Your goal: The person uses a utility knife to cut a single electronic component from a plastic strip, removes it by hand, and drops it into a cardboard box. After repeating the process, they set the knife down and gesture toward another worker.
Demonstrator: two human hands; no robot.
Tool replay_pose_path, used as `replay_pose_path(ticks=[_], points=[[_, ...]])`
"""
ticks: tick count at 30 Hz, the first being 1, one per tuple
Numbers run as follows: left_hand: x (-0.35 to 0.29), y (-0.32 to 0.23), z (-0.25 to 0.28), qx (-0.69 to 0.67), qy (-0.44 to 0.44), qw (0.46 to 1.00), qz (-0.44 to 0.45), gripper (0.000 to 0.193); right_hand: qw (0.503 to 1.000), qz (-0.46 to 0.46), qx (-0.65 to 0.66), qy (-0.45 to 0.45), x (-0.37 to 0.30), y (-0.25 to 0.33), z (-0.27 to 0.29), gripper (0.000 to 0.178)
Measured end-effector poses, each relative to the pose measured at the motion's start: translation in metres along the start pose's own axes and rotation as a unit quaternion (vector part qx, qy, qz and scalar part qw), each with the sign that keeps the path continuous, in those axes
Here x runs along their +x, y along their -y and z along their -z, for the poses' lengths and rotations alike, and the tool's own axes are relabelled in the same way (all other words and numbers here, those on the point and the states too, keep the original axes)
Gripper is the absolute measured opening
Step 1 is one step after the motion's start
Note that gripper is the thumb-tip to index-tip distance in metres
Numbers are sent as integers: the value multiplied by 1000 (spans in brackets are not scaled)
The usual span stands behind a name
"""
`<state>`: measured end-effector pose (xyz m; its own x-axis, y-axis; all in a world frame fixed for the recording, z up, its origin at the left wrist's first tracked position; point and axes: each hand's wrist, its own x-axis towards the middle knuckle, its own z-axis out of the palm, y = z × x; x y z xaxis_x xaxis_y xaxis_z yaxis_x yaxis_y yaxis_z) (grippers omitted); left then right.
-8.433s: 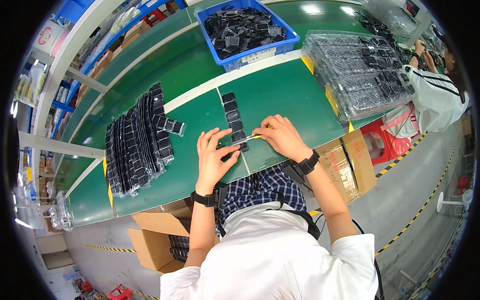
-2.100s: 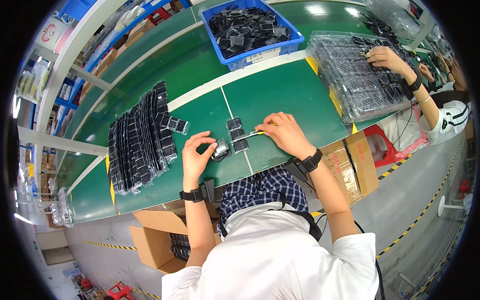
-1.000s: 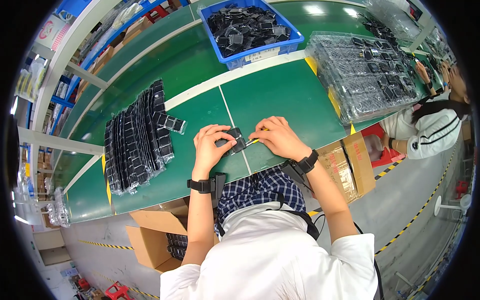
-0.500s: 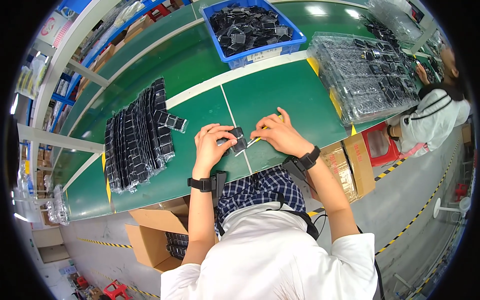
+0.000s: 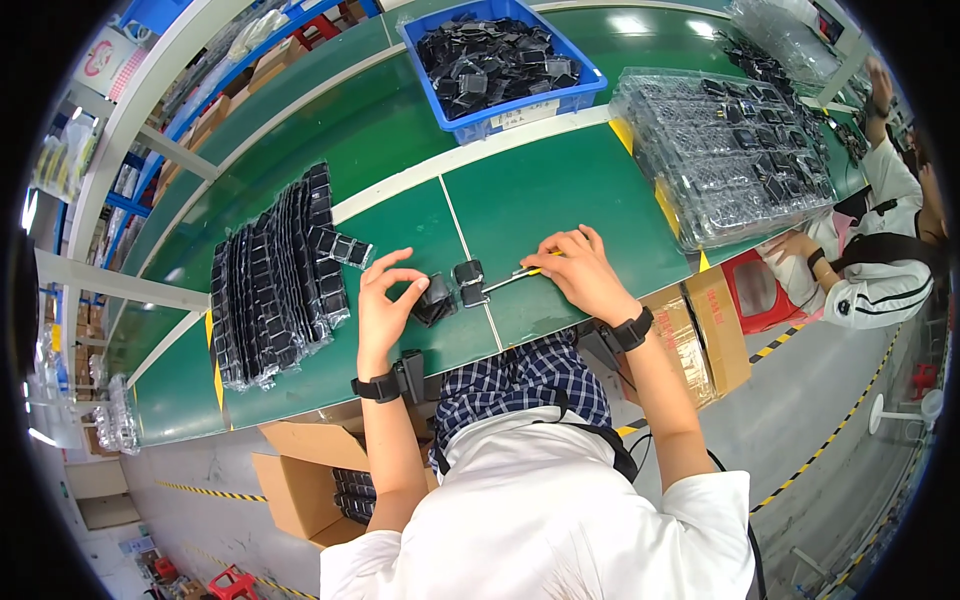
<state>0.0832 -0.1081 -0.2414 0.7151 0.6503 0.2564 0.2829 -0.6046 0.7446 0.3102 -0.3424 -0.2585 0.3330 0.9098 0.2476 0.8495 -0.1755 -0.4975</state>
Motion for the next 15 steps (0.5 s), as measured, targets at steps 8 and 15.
replay_pose_path(ticks=[8, 15], points=[[-17, 23, 5, -116, -25, 990, 80, 10, 999, 32, -7, -32, 19, 11, -19, 29], [-21, 6, -2, 20, -24, 999, 45, 19, 998, 51, -31, -31, 24, 14, -26, 28]])
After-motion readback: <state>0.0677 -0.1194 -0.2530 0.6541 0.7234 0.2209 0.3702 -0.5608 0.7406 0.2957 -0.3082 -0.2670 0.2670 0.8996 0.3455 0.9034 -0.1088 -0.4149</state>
